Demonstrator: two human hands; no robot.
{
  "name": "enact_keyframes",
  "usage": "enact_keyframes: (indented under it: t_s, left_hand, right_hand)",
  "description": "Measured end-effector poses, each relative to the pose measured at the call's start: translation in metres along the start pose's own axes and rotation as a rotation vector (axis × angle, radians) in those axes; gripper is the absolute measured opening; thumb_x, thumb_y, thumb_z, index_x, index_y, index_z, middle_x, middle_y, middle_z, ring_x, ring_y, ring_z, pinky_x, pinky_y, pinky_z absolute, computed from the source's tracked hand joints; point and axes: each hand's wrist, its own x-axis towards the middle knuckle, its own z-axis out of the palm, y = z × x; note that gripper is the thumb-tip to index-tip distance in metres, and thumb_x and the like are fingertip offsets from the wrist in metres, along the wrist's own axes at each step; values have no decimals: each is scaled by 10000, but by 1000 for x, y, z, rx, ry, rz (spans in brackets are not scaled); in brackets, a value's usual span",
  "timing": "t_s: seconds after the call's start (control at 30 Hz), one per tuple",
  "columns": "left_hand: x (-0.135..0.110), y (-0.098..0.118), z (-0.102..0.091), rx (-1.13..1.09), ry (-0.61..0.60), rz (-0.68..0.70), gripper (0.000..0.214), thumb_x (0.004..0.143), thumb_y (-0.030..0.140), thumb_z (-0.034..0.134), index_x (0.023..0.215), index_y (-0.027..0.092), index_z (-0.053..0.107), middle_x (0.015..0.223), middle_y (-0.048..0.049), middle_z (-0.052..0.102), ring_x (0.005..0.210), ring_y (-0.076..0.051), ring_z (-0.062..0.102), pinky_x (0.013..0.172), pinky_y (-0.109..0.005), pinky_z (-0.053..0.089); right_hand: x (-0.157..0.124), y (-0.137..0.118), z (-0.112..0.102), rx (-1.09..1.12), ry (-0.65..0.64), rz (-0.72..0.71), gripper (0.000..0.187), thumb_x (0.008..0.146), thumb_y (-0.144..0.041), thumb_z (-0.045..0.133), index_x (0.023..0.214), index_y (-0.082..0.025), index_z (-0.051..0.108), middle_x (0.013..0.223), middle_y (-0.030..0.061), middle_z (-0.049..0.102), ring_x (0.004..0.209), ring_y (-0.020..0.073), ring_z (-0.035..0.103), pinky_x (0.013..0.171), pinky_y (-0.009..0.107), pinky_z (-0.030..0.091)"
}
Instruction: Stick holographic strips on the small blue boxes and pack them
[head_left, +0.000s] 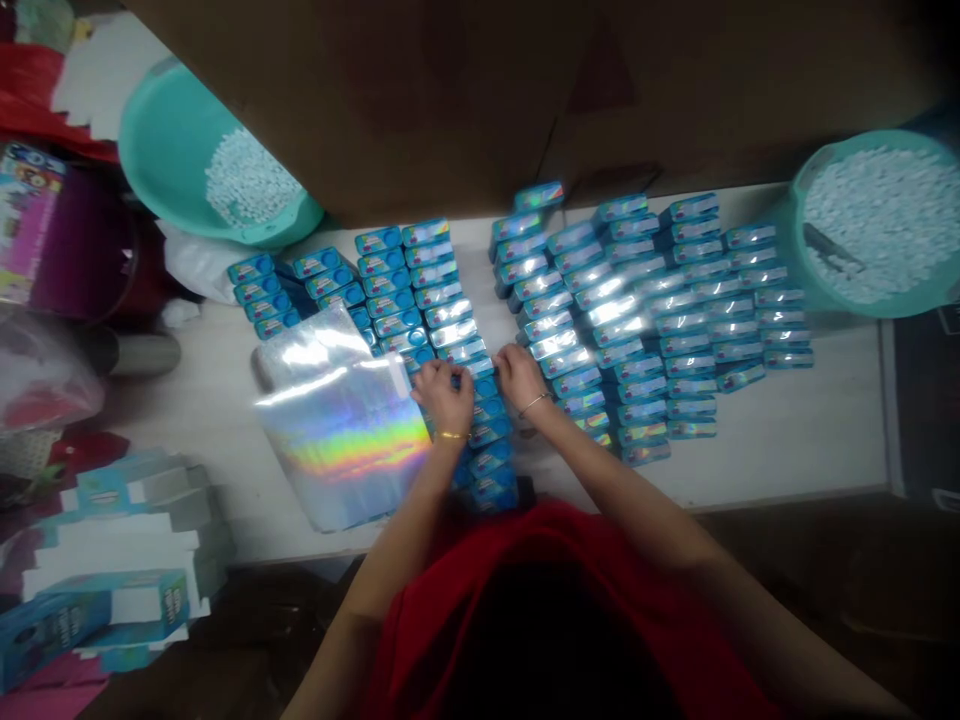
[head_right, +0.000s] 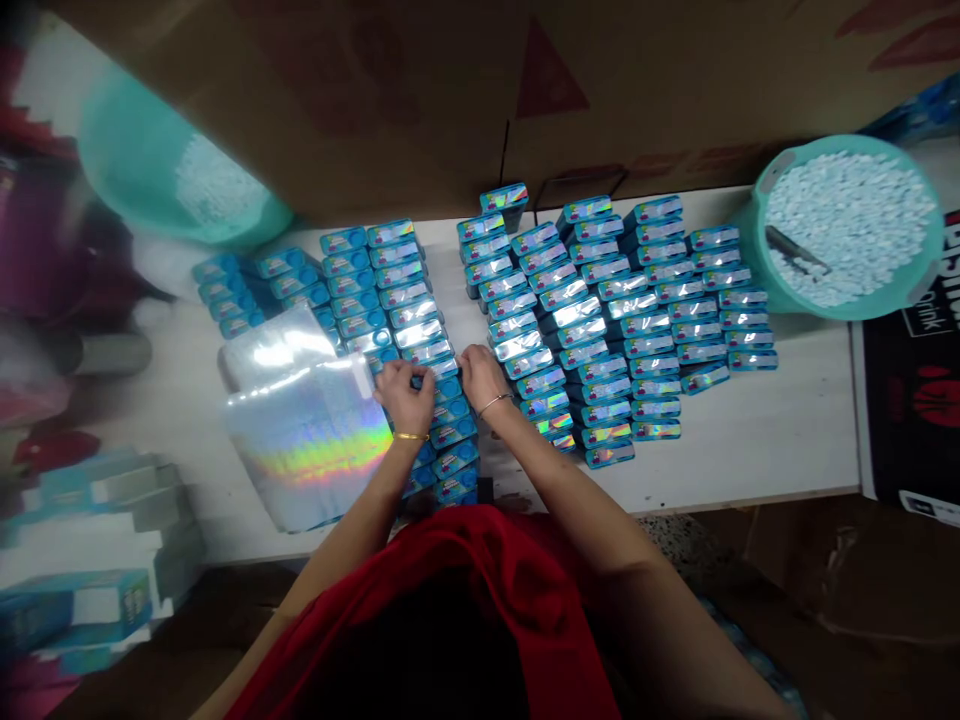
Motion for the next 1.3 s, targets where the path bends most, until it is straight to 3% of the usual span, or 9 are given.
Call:
enact_keyframes:
  t_s: [0.13, 0.23, 0.4, 0.5, 0.63, 0.77, 0.87, 0.97, 1.3]
  left_hand:
    - [1, -1, -8, 2, -5, 23, 207, 798, 280, 594, 976, 177, 615, 1044, -126, 578, 1019, -318, 506, 837, -441, 362]
    - [-4, -7, -15, 54, -63, 163, 292, 852, 218, 491, 1120, 205, 606, 1164, -136, 561, 1064, -318, 488, 850, -449, 356]
    - [-17, -15, -17, 190, -216, 310, 423, 860, 136, 405, 1221, 262, 586, 1366, -128, 489, 1127, -341, 447, 859, -493, 332]
    - [-8, -20, -29, 119, -257, 384, 370, 873, 160, 415, 1176, 249, 607, 1316, -114, 538, 1094, -307, 482, 865, -462, 348]
    - [28, -48, -69, -7, -103, 401, 323, 916, 228, 384, 1166, 185, 584, 1124, -117, 610, 1051, -251, 522, 910, -398, 368]
    - [66, -87, -97, 194, -72, 352, 317, 917, 254, 389, 1144, 161, 590, 1019, -128, 604, 1012, -270, 516, 900, -409, 375]
    - [79, -102, -95, 339, -207, 418, 292, 916, 239, 398, 1073, 169, 634, 956, -129, 614, 946, -270, 523, 842, -396, 389]
    - [78, -103, -89, 415, -221, 457, 276, 919, 225, 400, 985, 183, 665, 928, -123, 623, 903, -268, 517, 796, -390, 383]
    - [63, -110, -81, 369, -102, 476, 242, 917, 231, 428, 1010, 206, 650, 1201, -107, 600, 1013, -271, 491, 797, -390, 370]
  right_hand:
    - [-8, 1, 5, 127, 68, 72, 217, 884, -256, 409, 974, -152, 577, 831, 83, 579, 799, 217, 532, 779, 326, 443]
    - [-22, 0, 8, 205, 141, 69, 330, 899, -213, 352, 1120, -144, 588, 934, 91, 564, 878, 204, 552, 839, 325, 459]
    - [-34, 2, 8, 213, -32, 41, 436, 868, -116, 318, 1189, -181, 607, 892, 60, 522, 876, 179, 558, 844, 299, 481]
    - [-32, -5, 0, 59, -69, 35, 475, 838, -82, 332, 1243, -141, 573, 968, 105, 555, 923, 216, 551, 870, 340, 470]
    - [-29, -47, -2, -139, -15, -147, 460, 906, -164, 357, 1349, -133, 477, 1215, 165, 551, 1099, 286, 493, 951, 421, 409]
    - [-20, -99, 33, -268, -168, -394, 442, 950, -224, 375, 1382, -161, 441, 1429, 121, 446, 1317, 298, 336, 1053, 472, 304]
    - [-12, -114, 66, -363, -267, -434, 469, 945, -233, 417, 1401, -127, 406, 1496, 112, 361, 1357, 309, 290, 1062, 505, 286]
    - [-9, -110, 84, -404, -275, -445, 500, 946, -245, 418, 1423, -103, 370, 1522, 113, 310, 1351, 320, 301, 1060, 518, 285]
    - [-12, -105, 82, -391, -247, -463, 522, 937, -233, 408, 1438, -102, 348, 1526, 124, 296, 1346, 324, 309, 1047, 520, 296]
